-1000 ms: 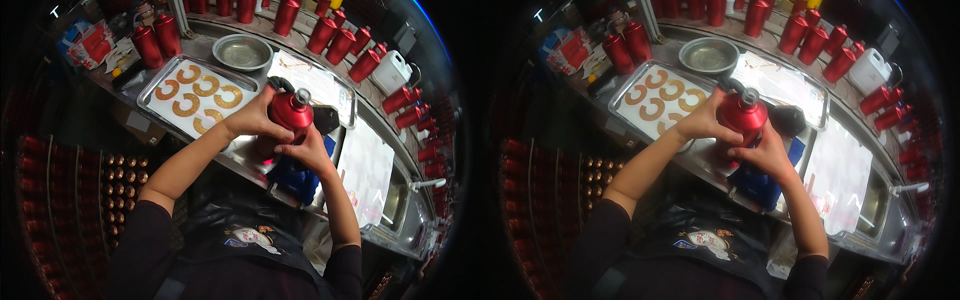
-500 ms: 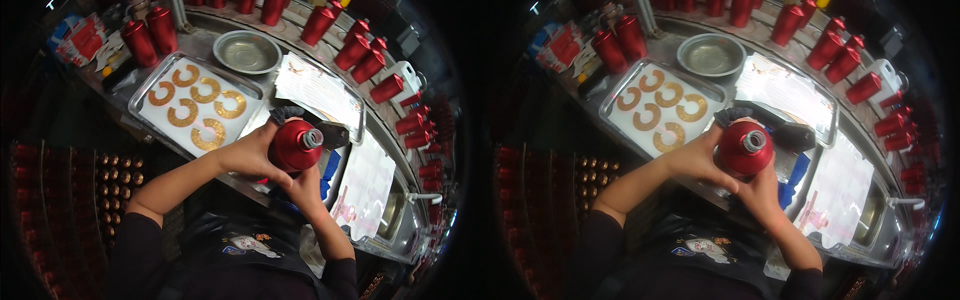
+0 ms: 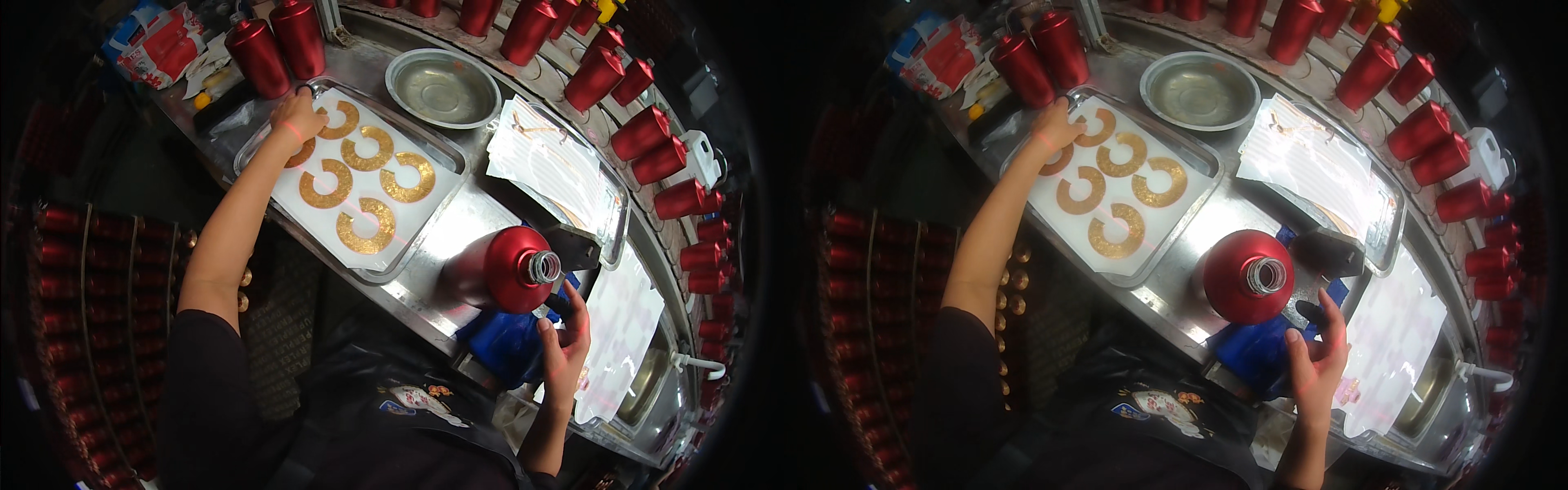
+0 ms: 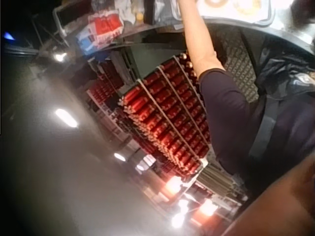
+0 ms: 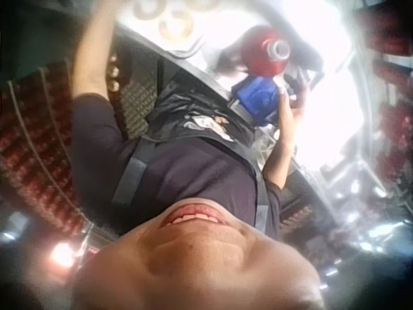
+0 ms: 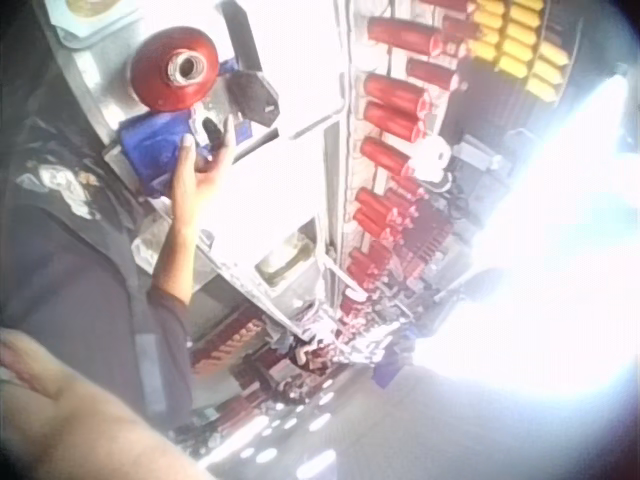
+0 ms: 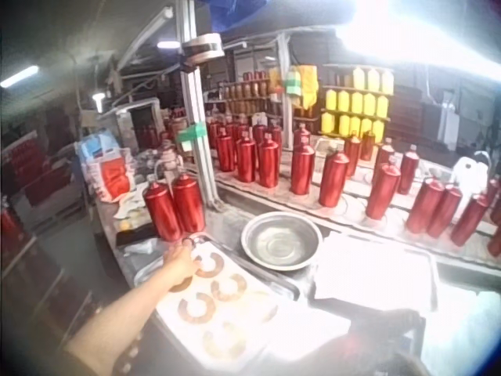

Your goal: The person picks up red bottles from a tray, wipes the neck area with a cloth, and applies a gold circular label to the neck. They then apply a rectangular label to the body of the bottle and place the finished bottle on a nearby rack.

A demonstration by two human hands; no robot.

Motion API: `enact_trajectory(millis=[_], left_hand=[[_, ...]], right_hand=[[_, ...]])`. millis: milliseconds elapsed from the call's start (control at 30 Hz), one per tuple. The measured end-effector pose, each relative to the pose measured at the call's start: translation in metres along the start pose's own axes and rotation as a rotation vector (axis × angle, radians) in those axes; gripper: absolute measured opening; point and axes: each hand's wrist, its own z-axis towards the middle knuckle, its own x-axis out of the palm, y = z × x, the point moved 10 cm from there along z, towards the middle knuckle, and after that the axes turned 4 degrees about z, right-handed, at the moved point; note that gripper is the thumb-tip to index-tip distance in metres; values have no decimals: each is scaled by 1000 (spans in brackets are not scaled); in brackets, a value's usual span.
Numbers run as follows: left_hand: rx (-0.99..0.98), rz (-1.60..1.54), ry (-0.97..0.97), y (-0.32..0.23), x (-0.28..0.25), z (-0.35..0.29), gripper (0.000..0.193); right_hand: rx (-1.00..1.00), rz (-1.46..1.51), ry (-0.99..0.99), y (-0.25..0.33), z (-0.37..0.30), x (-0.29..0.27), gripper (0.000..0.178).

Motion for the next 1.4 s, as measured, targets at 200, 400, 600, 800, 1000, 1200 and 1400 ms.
enact_trajectory(millis=[200,400,600,800,1000,1200,1400], left_hand=[[43,-168,53,12,5,18,66],[-14,-103,67,13,9,25,68],[-63,-93,44,11,11,32,71],[71,-337,-276,14,-14,23,29],[91,-116,-387,-9,-48,-17,21],[257,-577,-170,-37,-94,-89,33],[327,-1196,249,-92,-117,-216,31]], right_hand=[[97,-7,0,-8,-3,-1,60],[20,-19,15,-3,-1,4,60],[44,17,4,-5,-8,-2,58],[27,38,-52,-4,-20,-5,55],[-42,-98,15,30,-55,20,52],[122,234,417,24,-57,128,41],[454,772,326,-12,-53,213,42]])
